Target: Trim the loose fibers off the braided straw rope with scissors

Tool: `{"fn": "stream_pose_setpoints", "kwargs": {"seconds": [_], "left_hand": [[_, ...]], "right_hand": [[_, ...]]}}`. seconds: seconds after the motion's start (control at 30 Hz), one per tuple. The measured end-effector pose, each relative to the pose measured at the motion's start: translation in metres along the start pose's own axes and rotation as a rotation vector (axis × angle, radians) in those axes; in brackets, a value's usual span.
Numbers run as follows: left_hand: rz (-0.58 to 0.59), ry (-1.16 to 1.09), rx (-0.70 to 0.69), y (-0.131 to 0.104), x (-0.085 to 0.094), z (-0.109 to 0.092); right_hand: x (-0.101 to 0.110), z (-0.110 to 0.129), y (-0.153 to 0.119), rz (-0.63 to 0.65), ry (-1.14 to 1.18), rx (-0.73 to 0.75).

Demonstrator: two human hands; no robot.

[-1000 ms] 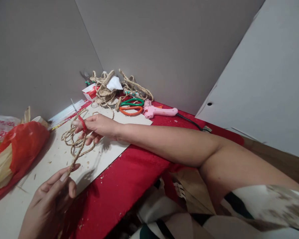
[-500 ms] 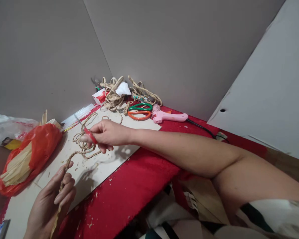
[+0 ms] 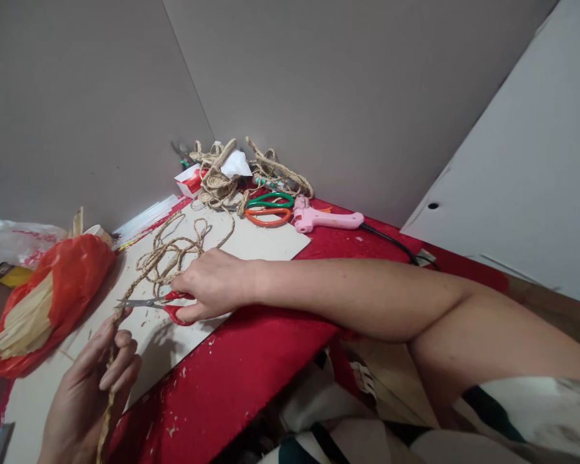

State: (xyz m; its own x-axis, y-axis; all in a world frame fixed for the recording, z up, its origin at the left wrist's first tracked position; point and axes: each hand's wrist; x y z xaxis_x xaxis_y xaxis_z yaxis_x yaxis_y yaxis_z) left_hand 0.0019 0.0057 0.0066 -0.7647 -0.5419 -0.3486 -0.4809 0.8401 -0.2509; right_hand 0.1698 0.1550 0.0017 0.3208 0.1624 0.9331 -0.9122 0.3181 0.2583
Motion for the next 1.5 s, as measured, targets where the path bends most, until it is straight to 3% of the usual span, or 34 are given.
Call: {"fn": "stream_pose_setpoints", "kwargs": {"seconds": [0.23, 0.7, 1.0, 1.5], "left_hand": [[-0.035, 0.177, -0.074, 0.0, -0.006, 0.008], [-0.13, 0.214, -0.162, -0.005, -0.012, 0.01], [-0.126, 0.245, -0.175, -0.004, -0.012, 0.011], [-0.153, 0.345, -0.263, -0.01, -0.014, 0.013]], "right_hand": [[0.002, 0.013, -0.006, -0.068, -0.232, 0.033], [-0.005, 0.014, -0.006, -0.123, -0.24, -0.007], [-0.005, 0.015, -0.004, -0.035, -0.199, 0.008], [-0.011, 0.018, -0.003, -0.094, -0.205, 0.008]]}}
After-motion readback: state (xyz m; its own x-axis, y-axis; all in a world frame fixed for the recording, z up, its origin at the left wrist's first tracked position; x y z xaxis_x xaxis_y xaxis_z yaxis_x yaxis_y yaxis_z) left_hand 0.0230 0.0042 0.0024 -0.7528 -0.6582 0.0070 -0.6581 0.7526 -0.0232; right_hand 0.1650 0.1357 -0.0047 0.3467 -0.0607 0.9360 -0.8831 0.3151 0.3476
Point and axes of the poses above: each hand's wrist, its own y-axis towards the middle knuckle, its own x-axis out of the back of the hand, z = x × y
